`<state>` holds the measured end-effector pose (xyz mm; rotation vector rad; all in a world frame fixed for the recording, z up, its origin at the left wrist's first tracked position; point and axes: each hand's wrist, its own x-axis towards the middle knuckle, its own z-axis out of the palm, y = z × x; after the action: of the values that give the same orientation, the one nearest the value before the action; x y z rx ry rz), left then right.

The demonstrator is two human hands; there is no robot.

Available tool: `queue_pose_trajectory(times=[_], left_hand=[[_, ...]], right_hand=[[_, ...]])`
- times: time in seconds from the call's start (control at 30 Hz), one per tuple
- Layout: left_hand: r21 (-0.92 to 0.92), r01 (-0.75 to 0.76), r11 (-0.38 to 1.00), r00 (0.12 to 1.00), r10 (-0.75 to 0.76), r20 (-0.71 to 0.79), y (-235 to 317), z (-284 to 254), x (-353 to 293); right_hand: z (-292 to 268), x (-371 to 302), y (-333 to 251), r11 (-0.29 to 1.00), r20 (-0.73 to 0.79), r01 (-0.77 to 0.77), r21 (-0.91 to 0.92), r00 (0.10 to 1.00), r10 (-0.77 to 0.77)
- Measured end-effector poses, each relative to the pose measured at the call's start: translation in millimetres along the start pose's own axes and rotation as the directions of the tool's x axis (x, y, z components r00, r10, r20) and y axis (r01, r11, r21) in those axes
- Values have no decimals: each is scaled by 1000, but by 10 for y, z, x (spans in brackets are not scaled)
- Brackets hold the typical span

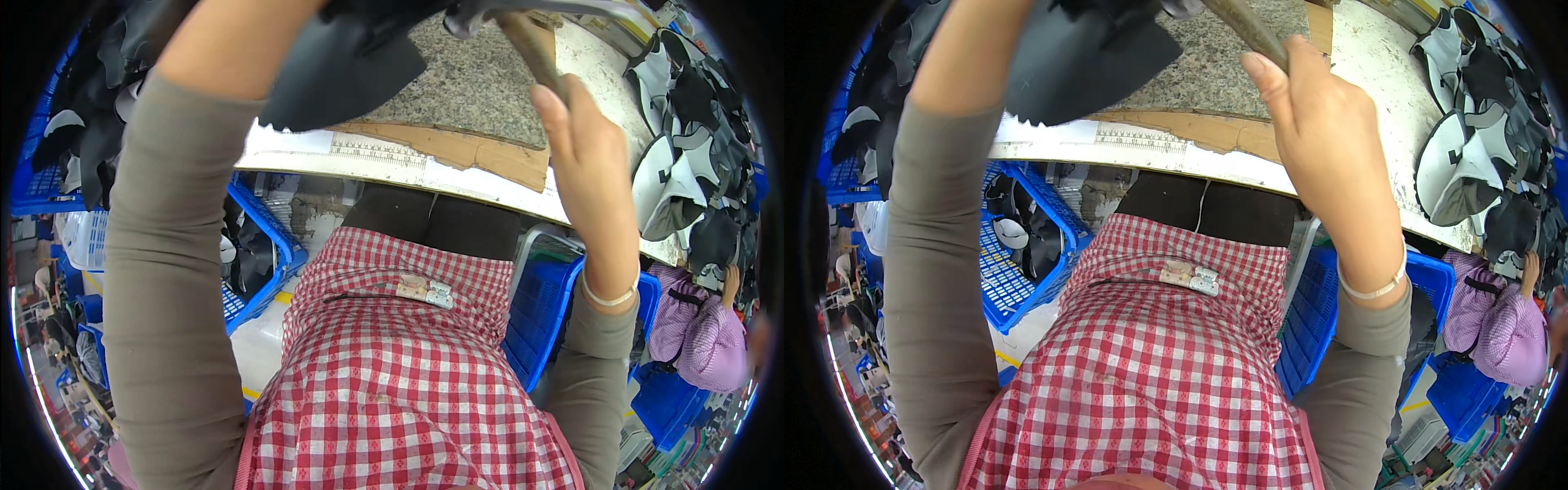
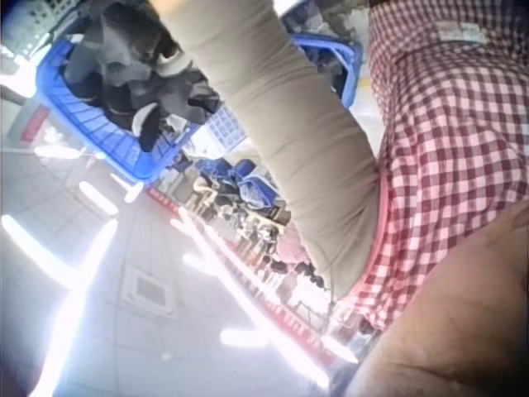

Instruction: The person repeatedly picks black shoe parts from a blue basket, places them on a work surface, and uses a hammer to shape them. They then switch to using a pen-like tool to mark or adjust white shoe parts before placing them back into the basket.

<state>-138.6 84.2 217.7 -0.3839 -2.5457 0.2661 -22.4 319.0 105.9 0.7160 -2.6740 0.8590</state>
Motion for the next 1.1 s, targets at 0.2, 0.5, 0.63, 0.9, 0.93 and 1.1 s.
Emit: queue_pose_trajectory(times=[0.2,0.5,0.63,0.9,0.93,1.1], left_hand=[[-675,-120,728,879,394,268,-4,1055,-613],[-570,-35,821,996,76,48,-759,1964,-1267],[-735,37,677,995,45,92,-819,2067,-977],[479,-282,831,900,402,-167,-378,954,-544],[463,-317,828,920,386,-61,-296,955,-666],[13,-33,999,867,23,498,-201,1185,-1383]], right_hand=[[650,-207,646,972,233,-202,-122,946,226],[829,-440,823,956,180,-293,5,941,287],[772,-397,756,958,192,-287,6,940,281],[598,-507,611,961,298,-277,17,919,259],[606,-519,589,964,298,-264,19,922,247],[673,-541,541,963,277,-270,9,926,257]])
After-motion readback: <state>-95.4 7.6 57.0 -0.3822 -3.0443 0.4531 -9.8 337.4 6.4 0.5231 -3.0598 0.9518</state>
